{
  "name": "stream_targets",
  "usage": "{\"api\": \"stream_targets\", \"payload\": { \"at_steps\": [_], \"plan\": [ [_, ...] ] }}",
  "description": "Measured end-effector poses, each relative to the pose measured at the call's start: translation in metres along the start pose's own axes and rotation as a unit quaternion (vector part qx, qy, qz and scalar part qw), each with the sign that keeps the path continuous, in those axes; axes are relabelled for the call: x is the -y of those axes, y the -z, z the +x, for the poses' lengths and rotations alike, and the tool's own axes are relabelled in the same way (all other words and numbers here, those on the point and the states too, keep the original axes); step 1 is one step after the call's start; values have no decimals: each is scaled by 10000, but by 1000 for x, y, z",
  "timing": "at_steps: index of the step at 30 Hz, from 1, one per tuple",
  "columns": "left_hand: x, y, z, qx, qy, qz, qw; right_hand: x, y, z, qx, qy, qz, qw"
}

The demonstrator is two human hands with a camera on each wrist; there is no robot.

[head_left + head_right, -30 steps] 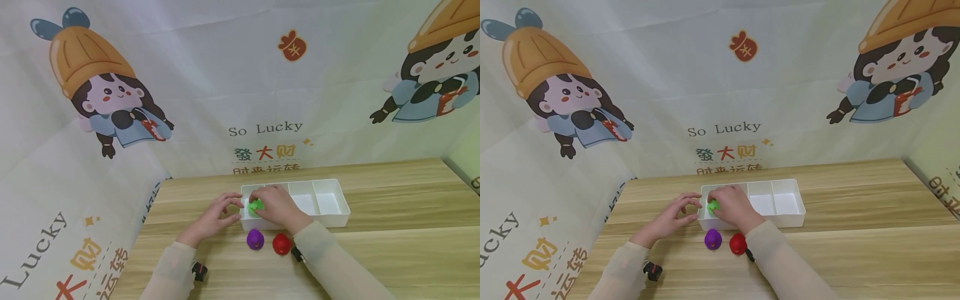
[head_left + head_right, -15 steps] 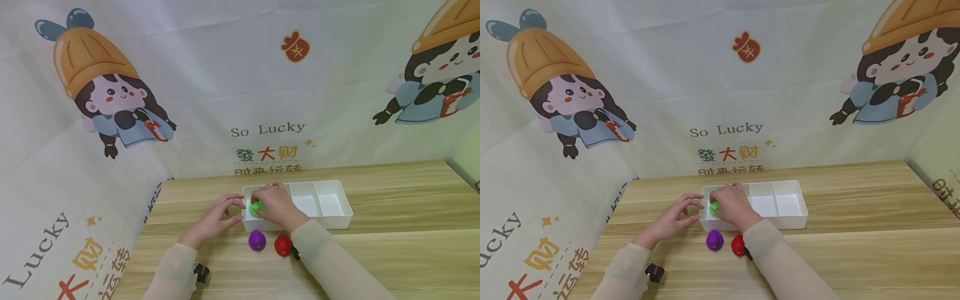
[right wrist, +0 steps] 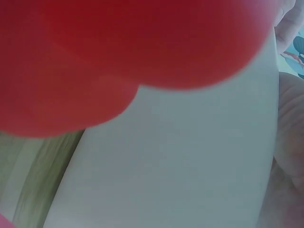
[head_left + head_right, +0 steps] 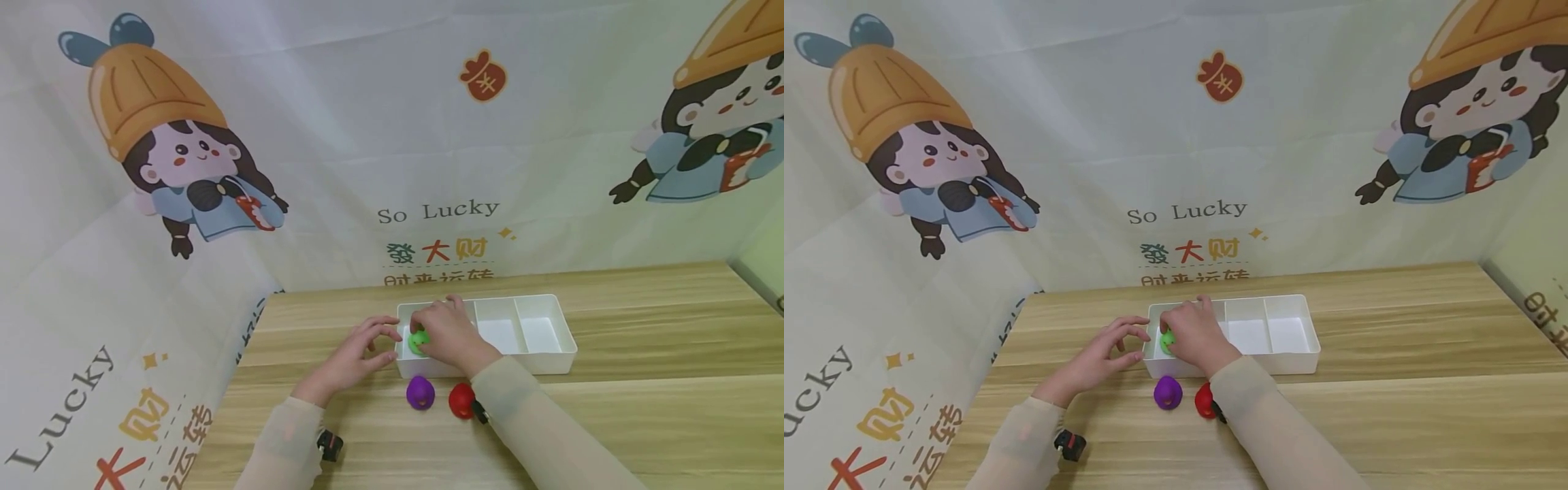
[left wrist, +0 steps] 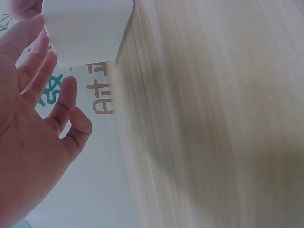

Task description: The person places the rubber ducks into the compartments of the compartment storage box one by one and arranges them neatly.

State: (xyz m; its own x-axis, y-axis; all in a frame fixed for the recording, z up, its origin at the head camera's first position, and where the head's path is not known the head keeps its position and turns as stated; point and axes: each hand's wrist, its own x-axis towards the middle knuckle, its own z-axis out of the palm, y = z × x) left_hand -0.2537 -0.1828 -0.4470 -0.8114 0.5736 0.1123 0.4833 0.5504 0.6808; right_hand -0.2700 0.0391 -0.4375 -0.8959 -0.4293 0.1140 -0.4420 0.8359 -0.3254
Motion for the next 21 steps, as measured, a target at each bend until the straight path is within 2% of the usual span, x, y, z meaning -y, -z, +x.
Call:
{"api": "stream_targets", "payload": {
  "at_steps": [12, 21],
  "plan": [
    [0, -1, 0, -4, 52, -7, 10000, 0, 2, -2, -17, 29, 200, 9998],
    [-1, 0, 1, 3, 80, -61, 9999, 1, 3, -9, -248, 320, 228, 9989]
  ]
}}
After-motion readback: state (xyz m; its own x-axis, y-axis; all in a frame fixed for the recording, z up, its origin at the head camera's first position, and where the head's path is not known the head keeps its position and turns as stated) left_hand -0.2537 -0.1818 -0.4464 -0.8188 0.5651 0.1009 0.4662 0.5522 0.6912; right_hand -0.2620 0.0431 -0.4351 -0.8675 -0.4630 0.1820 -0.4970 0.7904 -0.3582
